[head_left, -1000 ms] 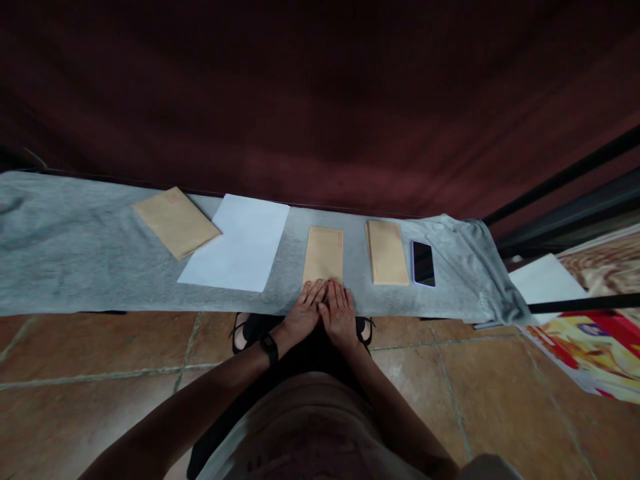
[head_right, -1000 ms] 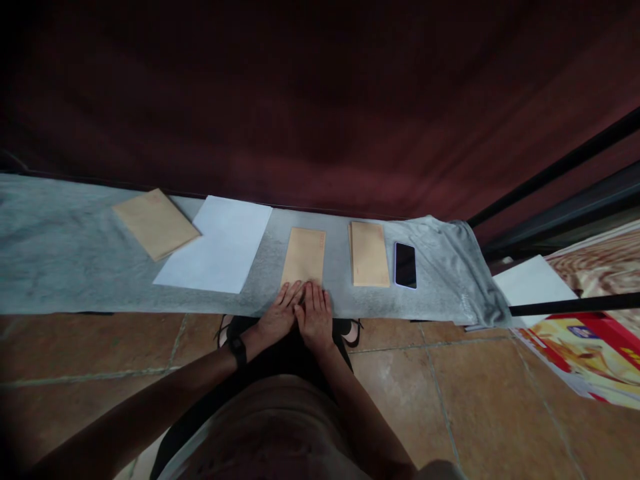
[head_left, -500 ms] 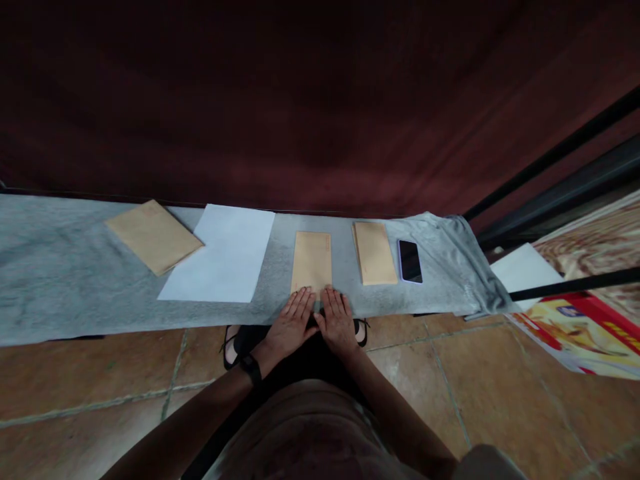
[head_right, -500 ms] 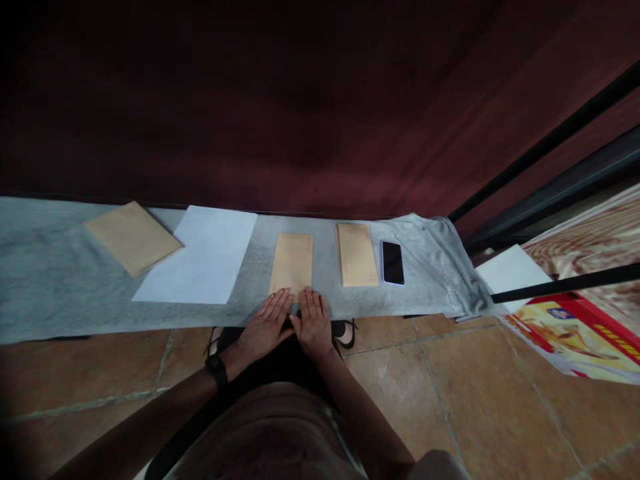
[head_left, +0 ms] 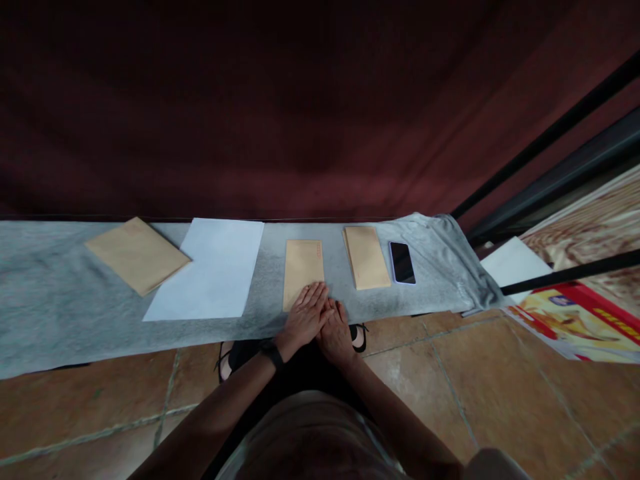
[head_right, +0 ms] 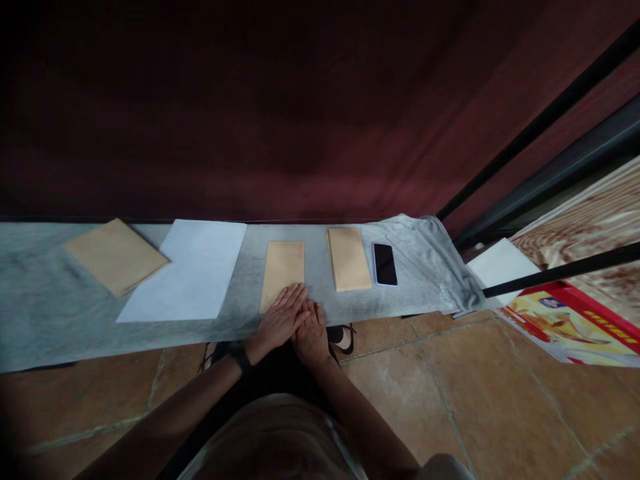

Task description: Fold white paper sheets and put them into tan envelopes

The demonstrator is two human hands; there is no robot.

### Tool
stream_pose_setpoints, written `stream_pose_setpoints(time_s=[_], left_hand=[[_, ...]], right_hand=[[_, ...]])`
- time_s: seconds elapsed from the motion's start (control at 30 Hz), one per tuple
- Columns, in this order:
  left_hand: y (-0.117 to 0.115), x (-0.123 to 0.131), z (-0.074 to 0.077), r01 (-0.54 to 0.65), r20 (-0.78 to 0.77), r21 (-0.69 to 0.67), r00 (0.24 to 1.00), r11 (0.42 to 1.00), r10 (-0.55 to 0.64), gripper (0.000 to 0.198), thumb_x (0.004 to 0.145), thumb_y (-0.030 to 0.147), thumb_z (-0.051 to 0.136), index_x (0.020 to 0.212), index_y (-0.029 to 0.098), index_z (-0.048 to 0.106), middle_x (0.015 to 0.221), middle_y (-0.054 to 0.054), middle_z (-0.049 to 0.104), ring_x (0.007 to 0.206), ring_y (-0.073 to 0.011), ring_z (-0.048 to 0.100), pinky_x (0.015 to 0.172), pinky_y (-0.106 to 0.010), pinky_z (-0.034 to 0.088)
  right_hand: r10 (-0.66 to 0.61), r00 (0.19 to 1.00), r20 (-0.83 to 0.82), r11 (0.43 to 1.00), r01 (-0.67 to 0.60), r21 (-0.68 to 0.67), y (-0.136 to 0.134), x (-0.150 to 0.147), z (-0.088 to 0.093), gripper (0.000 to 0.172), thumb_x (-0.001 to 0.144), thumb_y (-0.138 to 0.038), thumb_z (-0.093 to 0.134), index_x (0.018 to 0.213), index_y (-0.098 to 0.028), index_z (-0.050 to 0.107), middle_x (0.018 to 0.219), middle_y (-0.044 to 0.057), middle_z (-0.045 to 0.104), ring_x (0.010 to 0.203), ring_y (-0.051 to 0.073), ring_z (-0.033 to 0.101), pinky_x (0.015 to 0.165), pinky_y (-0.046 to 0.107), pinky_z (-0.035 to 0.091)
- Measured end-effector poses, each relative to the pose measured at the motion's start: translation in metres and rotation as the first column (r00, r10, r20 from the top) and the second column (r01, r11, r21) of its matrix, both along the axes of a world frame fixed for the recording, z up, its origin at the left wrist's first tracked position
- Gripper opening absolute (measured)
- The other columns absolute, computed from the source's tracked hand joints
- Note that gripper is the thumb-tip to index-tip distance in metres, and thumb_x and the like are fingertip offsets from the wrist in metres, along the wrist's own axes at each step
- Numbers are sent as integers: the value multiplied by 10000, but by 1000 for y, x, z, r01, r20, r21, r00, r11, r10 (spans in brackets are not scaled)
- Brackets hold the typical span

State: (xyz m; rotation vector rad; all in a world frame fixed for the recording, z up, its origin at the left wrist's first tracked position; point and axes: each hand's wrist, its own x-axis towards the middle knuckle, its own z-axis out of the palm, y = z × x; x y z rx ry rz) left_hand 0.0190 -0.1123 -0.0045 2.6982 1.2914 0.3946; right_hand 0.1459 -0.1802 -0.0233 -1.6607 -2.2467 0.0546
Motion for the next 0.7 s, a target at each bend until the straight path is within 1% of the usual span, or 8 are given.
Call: stream_pose_setpoints(time_s=[0.07, 0.13, 0.27, 0.43, 0.5, 0.57, 0.63, 0.7], left_hand=[[14, 10, -3, -9, 4, -13, 1000, 1000, 9, 627, 1039, 469, 296, 1537, 93, 353, 1600, -147, 394, 1511, -241, 308, 1245, -450, 251], [30, 14, -5, -28, 2, -22, 1000, 999, 28, 647, 1035, 482, 295, 1533, 73, 356, 1605, -160, 380, 1517, -251, 291, 1246, -450, 241], [61, 10, -2, -67, -21, -44, 998, 997, 66, 677, 1027, 493, 298, 1544, 59, 336, 1627, -163, 330, 1537, -259, 236, 1260, -459, 191], [92, 11, 3, -139, -57, -80, 989, 987, 135, 655, 1023, 455, 311, 1574, 102, 289, 1647, -123, 292, 1550, -260, 194, 1267, -506, 125], [98, 15, 2, -162, -60, -79, 986, 984, 157, 647, 1023, 448, 314, 1576, 112, 291, 1649, -110, 288, 1551, -267, 188, 1266, -519, 106], [100, 16, 0, -172, -57, -71, 984, 983, 168, 642, 1021, 447, 321, 1577, 129, 294, 1650, -100, 289, 1552, -269, 185, 1265, -521, 96], [97, 15, -2, -169, -48, -56, 985, 984, 166, 637, 1018, 441, 330, 1579, 143, 294, 1647, -96, 300, 1553, -265, 182, 1265, -514, 94], [89, 9, -5, -156, -39, -34, 987, 987, 155, 636, 1016, 430, 334, 1579, 136, 293, 1643, -100, 312, 1552, -264, 185, 1265, -506, 100]], right_hand=[[7, 1000, 7, 1000, -7, -1, 0, 0, 1, 555, 1004, -289, 490, 1496, -38, 433, 1529, 209, 471, 1496, 292, 315, 1237, 514, 244], [-3, 1000, 1, 1000, 3, -4, 1, 0, 1, 572, 1008, -322, 505, 1494, -30, 431, 1527, 208, 475, 1496, 293, 313, 1238, 501, 247], [-30, 1000, -7, 1000, 30, -6, 3, 0, 0, 629, 1014, -373, 505, 1537, -53, 365, 1557, 191, 439, 1493, 290, 322, 1238, 504, 238], [-32, 999, -11, 999, 32, -18, 3, 0, 1, 661, 1022, -359, 481, 1590, -101, 260, 1594, 160, 390, 1499, 287, 316, 1230, 507, 246], [-33, 999, -18, 999, 33, -21, 2, 0, 2, 663, 1027, -355, 467, 1597, -107, 238, 1602, 155, 376, 1499, 289, 314, 1225, 510, 256], [-37, 999, -24, 999, 36, -21, 2, 0, 2, 671, 1026, -354, 466, 1602, -109, 221, 1604, 154, 372, 1499, 290, 314, 1220, 513, 265], [-36, 999, -30, 999, 35, -21, 2, 0, 1, 674, 1025, -353, 470, 1602, -111, 220, 1598, 157, 384, 1497, 288, 318, 1218, 514, 268], [-33, 999, -36, 999, 32, -21, 2, 0, 0, 668, 1024, -353, 473, 1599, -110, 233, 1584, 160, 409, 1494, 286, 323, 1220, 515, 262]])
